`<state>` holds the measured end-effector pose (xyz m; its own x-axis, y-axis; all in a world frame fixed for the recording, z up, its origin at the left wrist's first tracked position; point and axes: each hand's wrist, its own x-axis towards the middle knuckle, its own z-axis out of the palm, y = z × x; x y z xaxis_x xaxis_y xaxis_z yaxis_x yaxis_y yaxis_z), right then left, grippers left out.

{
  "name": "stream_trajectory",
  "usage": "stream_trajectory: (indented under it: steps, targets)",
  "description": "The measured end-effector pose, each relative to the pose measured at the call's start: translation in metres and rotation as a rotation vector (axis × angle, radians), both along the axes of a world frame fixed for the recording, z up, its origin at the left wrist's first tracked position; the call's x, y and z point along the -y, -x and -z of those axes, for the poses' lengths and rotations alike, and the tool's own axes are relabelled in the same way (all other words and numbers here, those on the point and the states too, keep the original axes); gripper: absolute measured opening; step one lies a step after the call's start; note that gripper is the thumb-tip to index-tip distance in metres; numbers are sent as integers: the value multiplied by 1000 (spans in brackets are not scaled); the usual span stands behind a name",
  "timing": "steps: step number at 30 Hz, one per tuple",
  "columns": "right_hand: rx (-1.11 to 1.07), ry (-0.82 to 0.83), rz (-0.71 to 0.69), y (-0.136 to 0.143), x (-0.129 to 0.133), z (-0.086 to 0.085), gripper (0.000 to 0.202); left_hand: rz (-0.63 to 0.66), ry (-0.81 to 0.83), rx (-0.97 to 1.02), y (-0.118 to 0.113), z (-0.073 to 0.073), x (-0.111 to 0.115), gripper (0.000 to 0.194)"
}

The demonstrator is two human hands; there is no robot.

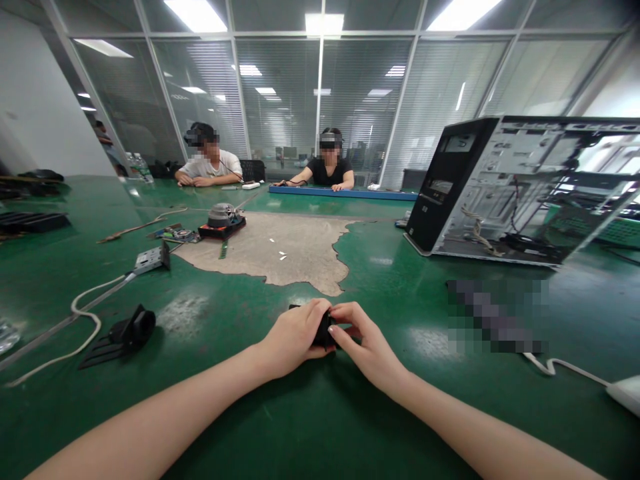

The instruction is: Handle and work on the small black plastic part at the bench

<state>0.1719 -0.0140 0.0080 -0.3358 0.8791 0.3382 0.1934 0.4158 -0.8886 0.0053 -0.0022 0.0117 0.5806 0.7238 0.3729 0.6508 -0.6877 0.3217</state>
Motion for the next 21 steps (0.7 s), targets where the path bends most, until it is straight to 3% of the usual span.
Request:
stream_trajectory:
  steps: [4, 10, 12, 16, 19, 21]
  targets:
    - [5, 124, -48, 1, -1, 2, 20, -2, -6, -8, 0, 1, 0, 59]
    - [49, -116, -10, -1, 5, -3, 18, 11, 0, -6, 0, 0, 0, 58]
    - [43, -130, 8, 0, 5, -3, 12, 11, -1, 3, 0, 0, 0, 57]
    - [0, 13, 26, 1, 1, 1, 16, -1, -9, -5, -1, 0, 0, 57]
    - [-16, 129, -40, 1, 0, 2, 20, 0, -5, -21, -1, 0, 0, 56]
    - [-12, 121, -71, 1, 1, 1, 19, 0, 0, -24, -1, 0, 0, 56]
